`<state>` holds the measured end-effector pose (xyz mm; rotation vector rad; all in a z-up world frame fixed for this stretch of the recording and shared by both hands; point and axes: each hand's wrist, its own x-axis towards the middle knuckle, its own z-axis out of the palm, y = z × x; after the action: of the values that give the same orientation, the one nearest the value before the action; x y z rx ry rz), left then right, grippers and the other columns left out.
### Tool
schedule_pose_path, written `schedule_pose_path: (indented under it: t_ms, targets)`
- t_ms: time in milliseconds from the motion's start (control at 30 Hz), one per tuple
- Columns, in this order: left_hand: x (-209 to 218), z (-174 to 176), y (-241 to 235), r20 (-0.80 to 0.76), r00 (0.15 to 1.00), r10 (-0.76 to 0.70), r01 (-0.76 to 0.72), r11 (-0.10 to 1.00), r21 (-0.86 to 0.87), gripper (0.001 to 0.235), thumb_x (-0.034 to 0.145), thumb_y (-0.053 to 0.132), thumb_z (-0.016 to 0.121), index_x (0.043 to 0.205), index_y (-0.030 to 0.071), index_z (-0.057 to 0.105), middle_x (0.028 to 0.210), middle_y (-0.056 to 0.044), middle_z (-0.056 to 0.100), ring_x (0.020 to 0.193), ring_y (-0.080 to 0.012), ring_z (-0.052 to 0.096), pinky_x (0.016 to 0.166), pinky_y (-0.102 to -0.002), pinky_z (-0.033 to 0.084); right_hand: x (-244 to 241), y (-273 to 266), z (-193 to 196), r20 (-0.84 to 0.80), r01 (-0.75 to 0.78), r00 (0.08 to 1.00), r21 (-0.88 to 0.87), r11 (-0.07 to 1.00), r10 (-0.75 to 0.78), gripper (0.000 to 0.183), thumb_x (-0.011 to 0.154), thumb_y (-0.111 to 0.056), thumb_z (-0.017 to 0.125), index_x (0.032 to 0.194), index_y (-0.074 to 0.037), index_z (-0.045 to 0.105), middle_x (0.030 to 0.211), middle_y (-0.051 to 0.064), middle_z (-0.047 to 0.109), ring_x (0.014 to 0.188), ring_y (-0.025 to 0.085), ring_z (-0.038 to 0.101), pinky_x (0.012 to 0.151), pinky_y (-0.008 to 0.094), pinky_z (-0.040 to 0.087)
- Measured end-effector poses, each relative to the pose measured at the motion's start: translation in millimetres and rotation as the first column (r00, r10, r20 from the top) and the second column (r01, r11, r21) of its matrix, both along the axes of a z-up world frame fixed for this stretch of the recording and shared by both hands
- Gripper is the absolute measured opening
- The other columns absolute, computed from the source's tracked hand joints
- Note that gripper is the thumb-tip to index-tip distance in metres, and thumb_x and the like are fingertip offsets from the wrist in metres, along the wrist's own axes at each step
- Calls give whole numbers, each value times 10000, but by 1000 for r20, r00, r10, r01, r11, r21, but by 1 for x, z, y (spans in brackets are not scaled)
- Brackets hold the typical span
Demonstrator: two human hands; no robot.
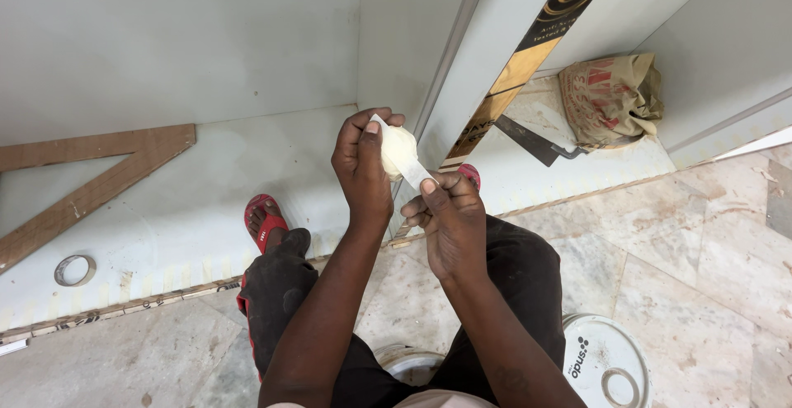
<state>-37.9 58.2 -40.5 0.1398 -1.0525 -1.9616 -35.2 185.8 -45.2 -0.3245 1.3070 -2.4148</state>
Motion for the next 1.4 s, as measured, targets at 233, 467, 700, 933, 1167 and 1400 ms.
schedule_pose_path:
  t_ms: [233,467,700,933,1167,1400]
  targets:
    - [5,5,2,-39,999,-25,26,999,31,220,1030,56,444,1218,11,549,1030,-141,719,939,-154,664,831,-313,567,6,-1,-1,-1,65,998,15,998,-65,94,987,-135,694,1019,-72,634,918,53,706,728,154,705,653,288,561]
    - [1,0,-1,-144,987,-75,88,993,83,194,1034,-19,406,1104,7,586,1002,-144,703,972,-188,671,892,-343,564,3,-1,-12,39,53,998,25,998,-54,113,975,-163,702,989,-88,619,901,52,697,743,161,715,668,299,571]
    - [4,2,-2,-199,944,-262,305,924,231,165,1001,62,446,1069,9,586,939,-120,659,930,-208,678,860,-359,580,-2,-1,-24,119,-12,993,-15,1000,14,145,976,-189,717,1000,-81,623,905,62,701,760,162,711,688,300,568]
    - [6,8,-3,-105,907,-409,422,886,194,225,950,78,669,1156,47,585,1014,-76,636,929,-124,616,829,-295,563,-1,3,-25,36,-1,999,-31,1000,2,142,973,-171,722,1006,-66,633,913,82,727,772,172,719,699,305,581]
    - [5,6,-4,-174,839,-515,543,780,311,145,990,139,661,1094,58,599,1033,-102,648,926,-171,657,806,-333,587,-3,7,-25,-83,88,993,12,996,-87,253,946,-119,768,1065,-37,560,878,120,729,686,185,713,623,298,580]
    - [10,11,1,-213,761,-612,643,673,364,113,1011,161,599,1082,74,594,977,-142,685,909,-235,697,824,-373,612,-9,11,-18,-307,50,951,102,994,-17,627,853,-180,845,1338,-37,475,1214,111,625,1009,150,658,764,299,578]
